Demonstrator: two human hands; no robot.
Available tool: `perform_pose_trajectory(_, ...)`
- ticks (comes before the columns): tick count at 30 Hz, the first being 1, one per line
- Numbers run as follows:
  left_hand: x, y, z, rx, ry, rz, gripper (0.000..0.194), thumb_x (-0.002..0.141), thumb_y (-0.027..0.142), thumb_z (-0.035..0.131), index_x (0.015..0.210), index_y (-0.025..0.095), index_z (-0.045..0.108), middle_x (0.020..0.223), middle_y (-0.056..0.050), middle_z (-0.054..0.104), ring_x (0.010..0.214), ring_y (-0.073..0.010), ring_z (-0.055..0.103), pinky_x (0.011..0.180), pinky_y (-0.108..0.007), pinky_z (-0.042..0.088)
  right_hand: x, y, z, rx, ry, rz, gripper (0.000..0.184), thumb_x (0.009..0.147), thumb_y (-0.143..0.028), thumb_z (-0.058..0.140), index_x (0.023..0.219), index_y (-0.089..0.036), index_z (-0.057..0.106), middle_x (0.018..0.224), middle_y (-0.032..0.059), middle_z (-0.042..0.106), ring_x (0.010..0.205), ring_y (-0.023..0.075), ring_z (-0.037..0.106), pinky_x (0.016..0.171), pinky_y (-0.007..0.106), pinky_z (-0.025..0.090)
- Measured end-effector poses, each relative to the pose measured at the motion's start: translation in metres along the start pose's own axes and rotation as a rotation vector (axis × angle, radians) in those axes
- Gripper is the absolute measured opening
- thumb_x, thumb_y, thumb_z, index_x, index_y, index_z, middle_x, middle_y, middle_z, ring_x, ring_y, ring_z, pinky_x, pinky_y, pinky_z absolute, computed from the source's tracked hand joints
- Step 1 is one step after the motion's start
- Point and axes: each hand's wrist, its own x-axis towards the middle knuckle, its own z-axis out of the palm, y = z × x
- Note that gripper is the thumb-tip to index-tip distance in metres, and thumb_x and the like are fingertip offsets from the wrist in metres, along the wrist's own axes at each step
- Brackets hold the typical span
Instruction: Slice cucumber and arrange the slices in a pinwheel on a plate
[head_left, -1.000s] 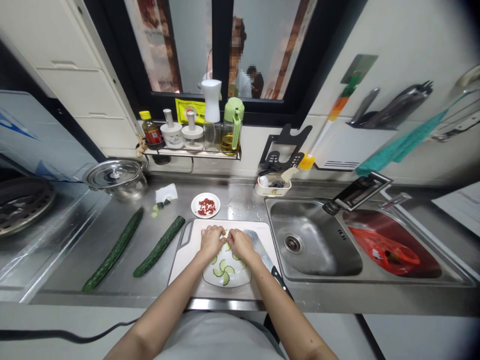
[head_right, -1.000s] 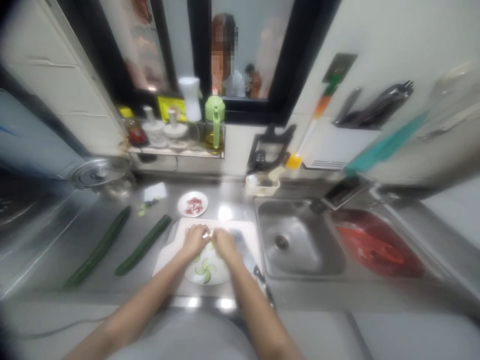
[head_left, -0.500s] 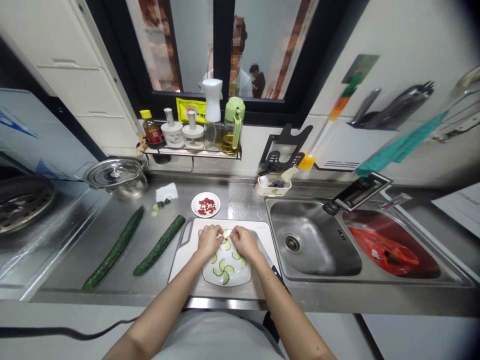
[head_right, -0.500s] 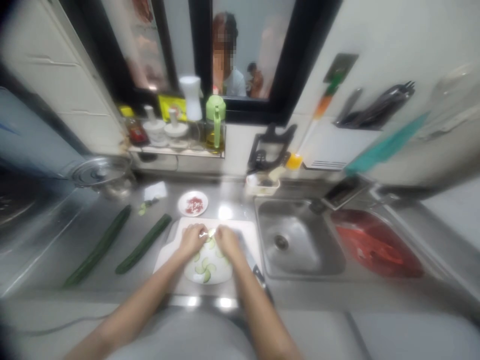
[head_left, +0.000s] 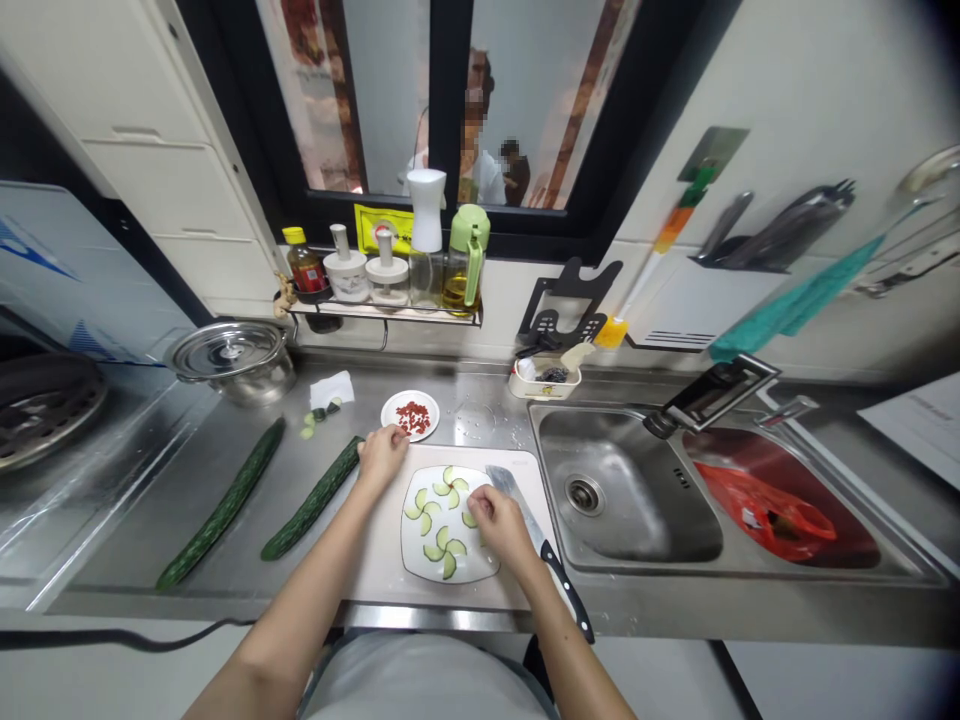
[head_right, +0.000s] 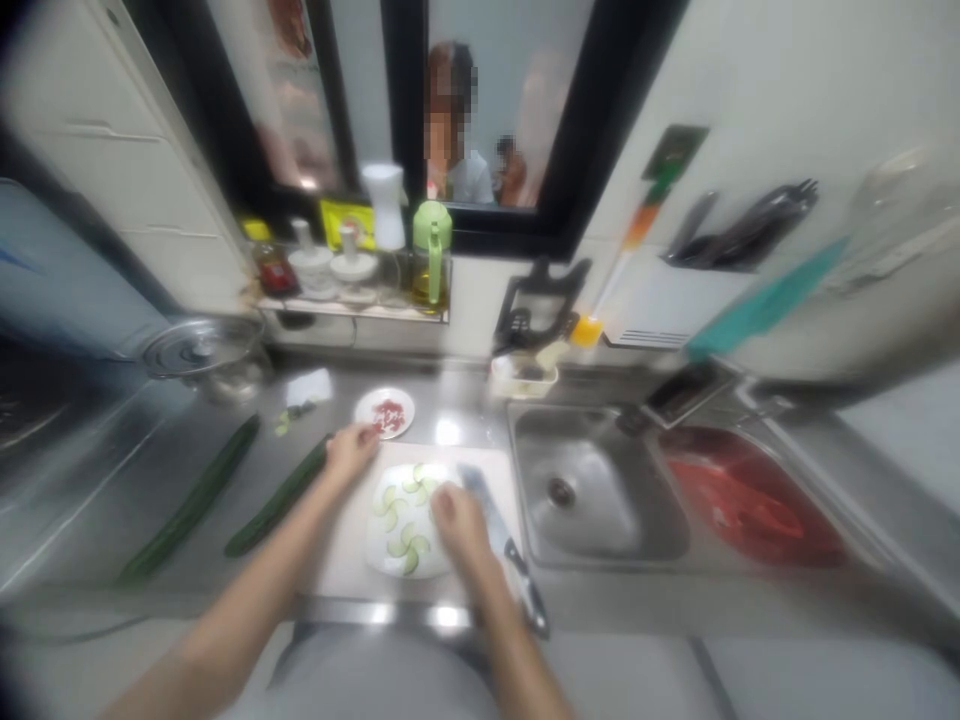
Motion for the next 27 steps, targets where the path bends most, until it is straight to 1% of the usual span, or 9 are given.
perform_pose_trajectory(2, 0.015, -0.002, -0.002, 0.03, -0.007, -0.024, 0.02, 0.084, 0.035, 0.052, 0.098, 0.027, 0.066, 0.1, -0.002, 0.069, 0.099, -0.0231, 0.057, 0.082, -0.033, 0.036, -0.005, 0.002, -0.001, 0.049, 0.02, -0.002, 0.025, 0.087, -0.032, 0.041, 0.076, -0.02, 0.06, 0.072, 0.0033, 0.063, 0.066, 0.0153, 0.054, 0.06, 0.023, 0.037)
perform_pose_trajectory(5, 0.034, -0.001, -0.003, 0.101, -0.036, -0.012, 0.024, 0.085, 0.036, 0.051, 0.1, 0.028, 0.067, 0.108, -0.004, 0.068, 0.103, -0.0257, 0.056, 0.083, -0.035, 0.036, -0.01, 0.006, -0.004, 0.111, 0.046, 0.001, 0.024, 0.086, -0.034, 0.042, 0.075, -0.02, 0.058, 0.07, 0.0027, 0.063, 0.066, 0.0159, 0.055, 0.06, 0.024, 0.038)
perform_pose_trajectory(8, 0.048, 0.004, -0.001, 0.191, -0.075, 0.016, 0.028, 0.087, 0.035, 0.047, 0.104, 0.028, 0.067, 0.11, -0.007, 0.067, 0.105, -0.0267, 0.055, 0.085, -0.036, 0.036, -0.012, 0.009, -0.008, 0.151, 0.052, 0.016, 0.023, 0.086, -0.034, 0.043, 0.074, -0.021, 0.058, 0.068, 0.0022, 0.062, 0.064, 0.0158, 0.055, 0.059, 0.025, 0.039)
perform_pose_trajectory(11, 0.058, 0.008, 0.004, 0.241, -0.1, 0.032, 0.03, 0.087, 0.034, 0.045, 0.104, 0.026, 0.068, 0.11, -0.009, 0.067, 0.106, -0.0269, 0.055, 0.087, -0.037, 0.036, -0.014, 0.011, -0.01, 0.174, 0.059, 0.017, 0.024, 0.086, -0.035, 0.043, 0.074, -0.021, 0.058, 0.067, 0.0015, 0.062, 0.062, 0.0156, 0.055, 0.058, 0.025, 0.039)
perform_pose_trajectory(16, 0.068, 0.012, 0.012, 0.259, -0.109, 0.041, 0.031, 0.087, 0.034, 0.045, 0.1, 0.023, 0.07, 0.11, -0.012, 0.066, 0.108, -0.0285, 0.053, 0.088, -0.04, 0.035, -0.016, 0.015, -0.009, 0.189, 0.08, -0.004, 0.023, 0.085, -0.037, 0.046, 0.075, -0.02, 0.059, 0.064, 0.001, 0.061, 0.06, 0.0153, 0.053, 0.057, 0.025, 0.039)
perform_pose_trajectory(20, 0.073, 0.013, 0.017, 0.255, -0.104, 0.03, 0.031, 0.087, 0.032, 0.045, 0.102, 0.021, 0.07, 0.11, -0.013, 0.066, 0.108, -0.0291, 0.053, 0.089, -0.041, 0.035, -0.016, 0.018, -0.008, 0.197, 0.096, -0.002, 0.022, 0.084, -0.036, 0.047, 0.074, -0.02, 0.059, 0.063, 0.0007, 0.06, 0.058, 0.0146, 0.052, 0.056, 0.025, 0.039)
perform_pose_trajectory(23, 0.075, 0.012, 0.02, 0.223, -0.099, 0.012, 0.029, 0.087, 0.031, 0.046, 0.102, 0.022, 0.07, 0.11, -0.013, 0.066, 0.109, -0.0295, 0.053, 0.089, -0.041, 0.035, -0.016, 0.019, -0.007, 0.199, 0.105, -0.005, 0.022, 0.084, -0.035, 0.047, 0.073, -0.02, 0.059, 0.062, 0.0009, 0.06, 0.057, 0.0148, 0.052, 0.055, 0.025, 0.038)
perform_pose_trajectory(27, 0.075, 0.012, 0.02, 0.141, -0.092, 0.001, 0.026, 0.086, 0.032, 0.049, 0.096, 0.023, 0.071, 0.108, -0.012, 0.067, 0.109, -0.0289, 0.054, 0.09, -0.04, 0.035, -0.015, 0.02, -0.006, 0.19, 0.105, -0.012, 0.021, 0.084, -0.034, 0.047, 0.072, -0.02, 0.059, 0.061, 0.0006, 0.06, 0.056, 0.0144, 0.052, 0.053, 0.025, 0.038)
